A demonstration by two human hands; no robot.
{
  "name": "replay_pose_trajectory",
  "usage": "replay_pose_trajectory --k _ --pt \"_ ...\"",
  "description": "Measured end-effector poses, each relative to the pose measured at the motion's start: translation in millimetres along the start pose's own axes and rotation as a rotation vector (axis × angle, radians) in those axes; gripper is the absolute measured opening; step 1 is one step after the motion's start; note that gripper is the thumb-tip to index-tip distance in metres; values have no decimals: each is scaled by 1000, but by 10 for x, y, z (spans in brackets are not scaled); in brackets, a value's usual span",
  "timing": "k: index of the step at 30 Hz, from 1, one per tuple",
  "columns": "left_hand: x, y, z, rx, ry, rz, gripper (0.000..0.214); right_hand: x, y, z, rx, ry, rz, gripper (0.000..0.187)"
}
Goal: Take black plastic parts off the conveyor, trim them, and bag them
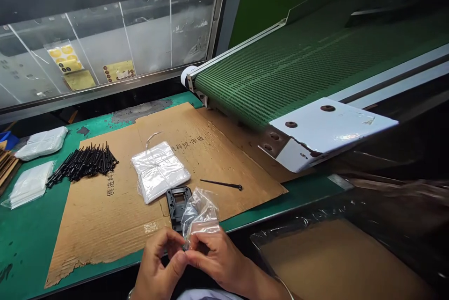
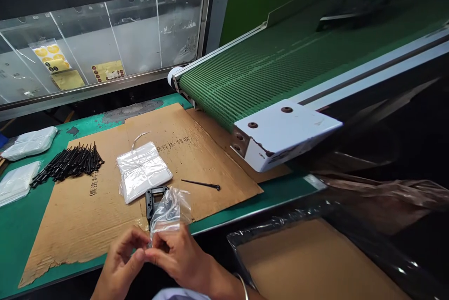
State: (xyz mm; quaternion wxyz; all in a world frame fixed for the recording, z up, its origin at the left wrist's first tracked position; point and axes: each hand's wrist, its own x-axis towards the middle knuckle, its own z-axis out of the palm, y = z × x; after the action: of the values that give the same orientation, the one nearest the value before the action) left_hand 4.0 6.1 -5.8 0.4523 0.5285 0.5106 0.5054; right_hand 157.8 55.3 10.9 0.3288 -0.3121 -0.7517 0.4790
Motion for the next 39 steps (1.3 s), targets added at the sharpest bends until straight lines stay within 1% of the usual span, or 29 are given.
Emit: replay_pose_trajectory --k 1,2,3,5,8,10,13,15,16,17,18,20,21,22,23,25,26,27,28,29,30,31,32,33,34,35,36,37,39 --pt "-8 16 38 -91 -101 -74 26 -6 1 25 -49 -20 -47 36" --pt "-11 27 68 -159 -155 -124 26 -7 2 44 -85 -46 -86 35" --pt "-11 31 90 -206 -167 -155 26 -5 1 54 -104 -71 -110 33" --pt "-10 20 120 -273 -99 -176 26 6 -3 48 -78 -114 -110 31" --pt "-5 -23 133 -434 59 -169 22 28 19 7 71 -111 10 36" --pt "21 -58 113 -641 174 -203 18 41 66 -14 124 -32 128 37" --pt "97 -111 46 -980 358 -358 10 74 165 -18 51 208 242 34" --pt "141 -141 12 -1099 430 -461 11 107 221 -10 39 372 282 33" --pt "152 -154 9 -1115 445 -477 13 126 240 -5 91 429 301 34" --pt "153 -164 17 -1098 448 -462 13 144 250 1 181 468 320 34" --pt "146 -174 35 -1043 454 -417 13 160 253 8 292 494 337 34" --pt "120 -195 90 -827 495 -297 29 181 240 27 509 496 358 35" --pt "111 -209 116 -691 510 -256 36 184 228 42 578 474 361 36" --pt "107 -226 135 -571 518 -238 39 181 216 59 608 435 359 37" --pt "111 -246 145 -487 529 -241 37 174 203 79 597 378 347 36" --pt "134 -291 130 -394 570 -284 32 153 179 121 449 262 271 32" --pt "146 -316 108 -342 598 -282 32 143 167 141 319 217 194 29" --pt "152 -342 81 -245 643 -237 34 135 155 158 169 177 96 27" --pt "150 -368 52 -93 700 -147 38 130 143 173 18 136 -15 26" --pt "138 -395 24 101 756 -18 40 129 130 185 -116 85 -122 26" --pt "117 -420 -2 310 780 138 40 131 117 194 -221 25 -215 27" --pt "90 -444 -27 495 753 298 36 134 107 200 -298 -35 -286 28" --pt "62 -465 -51 630 679 427 32 137 102 201 -353 -82 -336 29" --pt "38 -482 -79 707 584 510 29 139 103 198 -396 -104 -368 30" --pt "20 -494 -112 734 499 543 29 138 113 188 -425 -93 -387 29" --pt "11 -502 -152 730 460 528 30 134 134 171 -437 -40 -382 28" --pt "11 -506 -199 711 479 479 29 129 169 147 -435 51 -346 27" --pt "20 -507 -252 697 556 412 26 123 215 119 -433 167 -281 26" --pt "52 -506 -358 697 733 272 22 114 339 63 -471 383 -97 29"
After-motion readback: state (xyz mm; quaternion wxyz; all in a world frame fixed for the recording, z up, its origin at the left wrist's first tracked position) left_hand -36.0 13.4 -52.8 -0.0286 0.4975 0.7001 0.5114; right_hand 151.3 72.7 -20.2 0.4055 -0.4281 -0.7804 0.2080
